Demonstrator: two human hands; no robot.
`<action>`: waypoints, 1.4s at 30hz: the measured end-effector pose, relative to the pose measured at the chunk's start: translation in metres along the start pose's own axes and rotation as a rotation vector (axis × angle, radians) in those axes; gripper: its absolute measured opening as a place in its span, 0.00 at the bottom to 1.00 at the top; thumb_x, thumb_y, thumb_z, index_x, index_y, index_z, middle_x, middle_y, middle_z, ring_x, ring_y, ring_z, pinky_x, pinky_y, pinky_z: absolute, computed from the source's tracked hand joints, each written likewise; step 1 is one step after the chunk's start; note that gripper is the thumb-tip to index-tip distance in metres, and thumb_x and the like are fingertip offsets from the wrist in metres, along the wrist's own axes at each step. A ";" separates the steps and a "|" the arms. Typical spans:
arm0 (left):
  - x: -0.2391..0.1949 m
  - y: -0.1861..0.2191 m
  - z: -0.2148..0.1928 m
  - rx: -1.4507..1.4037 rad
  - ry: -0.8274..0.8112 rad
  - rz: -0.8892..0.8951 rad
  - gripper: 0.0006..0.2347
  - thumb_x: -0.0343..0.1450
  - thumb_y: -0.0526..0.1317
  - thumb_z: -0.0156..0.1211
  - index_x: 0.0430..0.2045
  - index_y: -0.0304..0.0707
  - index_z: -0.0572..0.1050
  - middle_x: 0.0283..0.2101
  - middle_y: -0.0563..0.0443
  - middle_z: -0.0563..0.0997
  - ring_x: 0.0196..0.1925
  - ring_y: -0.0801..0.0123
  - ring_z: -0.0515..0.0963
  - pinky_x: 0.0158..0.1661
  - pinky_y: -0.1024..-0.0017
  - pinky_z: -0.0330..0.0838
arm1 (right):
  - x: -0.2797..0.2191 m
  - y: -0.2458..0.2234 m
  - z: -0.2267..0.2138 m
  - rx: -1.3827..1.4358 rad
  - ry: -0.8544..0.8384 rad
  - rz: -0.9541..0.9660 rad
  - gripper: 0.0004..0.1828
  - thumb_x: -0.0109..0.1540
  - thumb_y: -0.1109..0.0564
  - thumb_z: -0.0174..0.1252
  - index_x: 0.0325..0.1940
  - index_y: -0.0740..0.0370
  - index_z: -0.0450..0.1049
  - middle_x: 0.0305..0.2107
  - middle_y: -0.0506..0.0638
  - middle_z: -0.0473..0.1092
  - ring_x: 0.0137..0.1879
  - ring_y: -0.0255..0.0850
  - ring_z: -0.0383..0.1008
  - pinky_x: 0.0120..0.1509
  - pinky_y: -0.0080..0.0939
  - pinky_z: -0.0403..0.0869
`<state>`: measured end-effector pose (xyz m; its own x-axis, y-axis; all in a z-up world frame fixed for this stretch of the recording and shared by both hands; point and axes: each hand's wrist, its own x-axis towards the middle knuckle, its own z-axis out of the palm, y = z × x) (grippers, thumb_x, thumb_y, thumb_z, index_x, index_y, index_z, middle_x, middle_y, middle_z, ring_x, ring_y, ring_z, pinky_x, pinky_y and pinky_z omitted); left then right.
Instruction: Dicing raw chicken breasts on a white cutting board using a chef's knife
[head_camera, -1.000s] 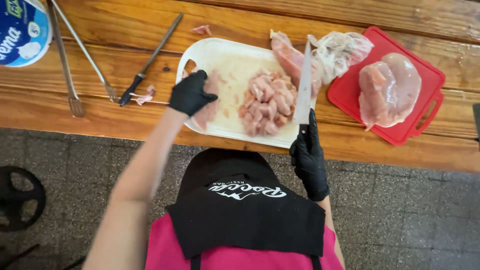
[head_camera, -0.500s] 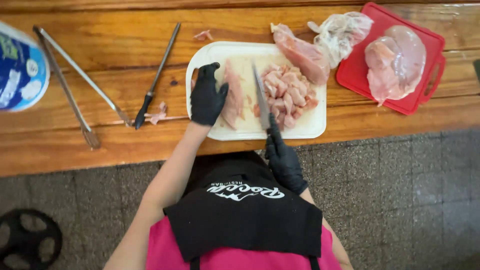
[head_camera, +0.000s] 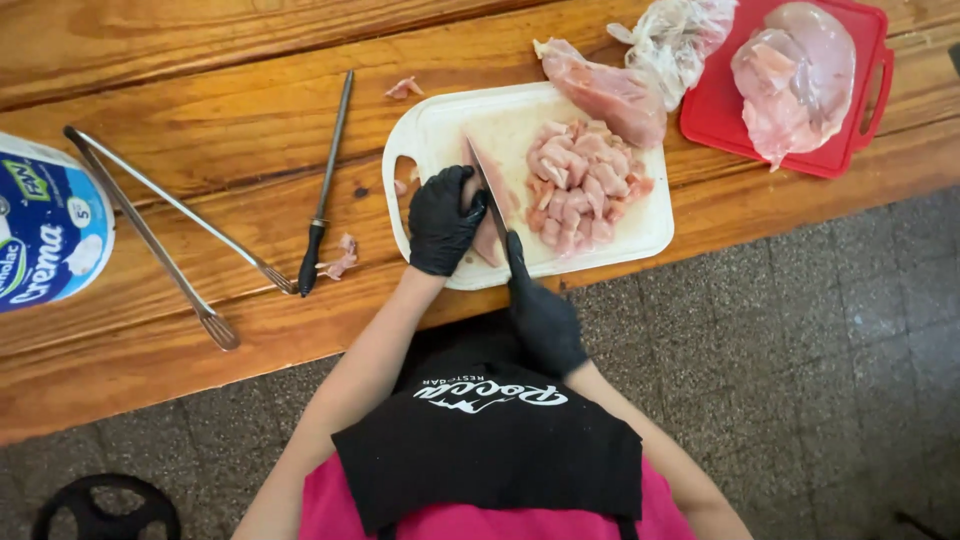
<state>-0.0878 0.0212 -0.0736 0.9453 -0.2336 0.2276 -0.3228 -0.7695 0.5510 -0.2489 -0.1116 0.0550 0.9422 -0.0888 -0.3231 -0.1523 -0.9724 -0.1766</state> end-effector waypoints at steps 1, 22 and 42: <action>0.002 0.001 -0.004 -0.006 -0.009 0.003 0.19 0.71 0.54 0.60 0.53 0.51 0.72 0.45 0.50 0.79 0.49 0.57 0.80 0.50 0.59 0.76 | 0.021 -0.001 0.014 0.000 -0.004 0.010 0.29 0.67 0.39 0.42 0.73 0.42 0.61 0.28 0.52 0.75 0.37 0.54 0.81 0.37 0.59 0.79; 0.012 0.025 -0.071 -0.334 -0.268 -0.382 0.18 0.73 0.52 0.56 0.54 0.52 0.64 0.50 0.52 0.82 0.57 0.58 0.81 0.58 0.57 0.73 | -0.057 0.049 -0.100 0.365 -0.331 0.328 0.27 0.69 0.42 0.44 0.75 0.31 0.59 0.31 0.63 0.80 0.45 0.63 0.81 0.47 0.63 0.74; 0.004 -0.015 -0.005 -0.280 -0.245 -0.556 0.23 0.75 0.64 0.46 0.50 0.50 0.75 0.49 0.46 0.82 0.58 0.53 0.79 0.59 0.54 0.73 | 0.043 0.034 0.000 -0.140 0.143 -0.220 0.41 0.67 0.53 0.48 0.83 0.46 0.43 0.50 0.64 0.76 0.53 0.56 0.80 0.51 0.61 0.80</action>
<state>-0.0794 0.0349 -0.0776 0.9471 -0.0004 -0.3208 0.2466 -0.6389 0.7287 -0.2135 -0.1490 0.0352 0.9819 0.1077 -0.1556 0.0937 -0.9911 -0.0949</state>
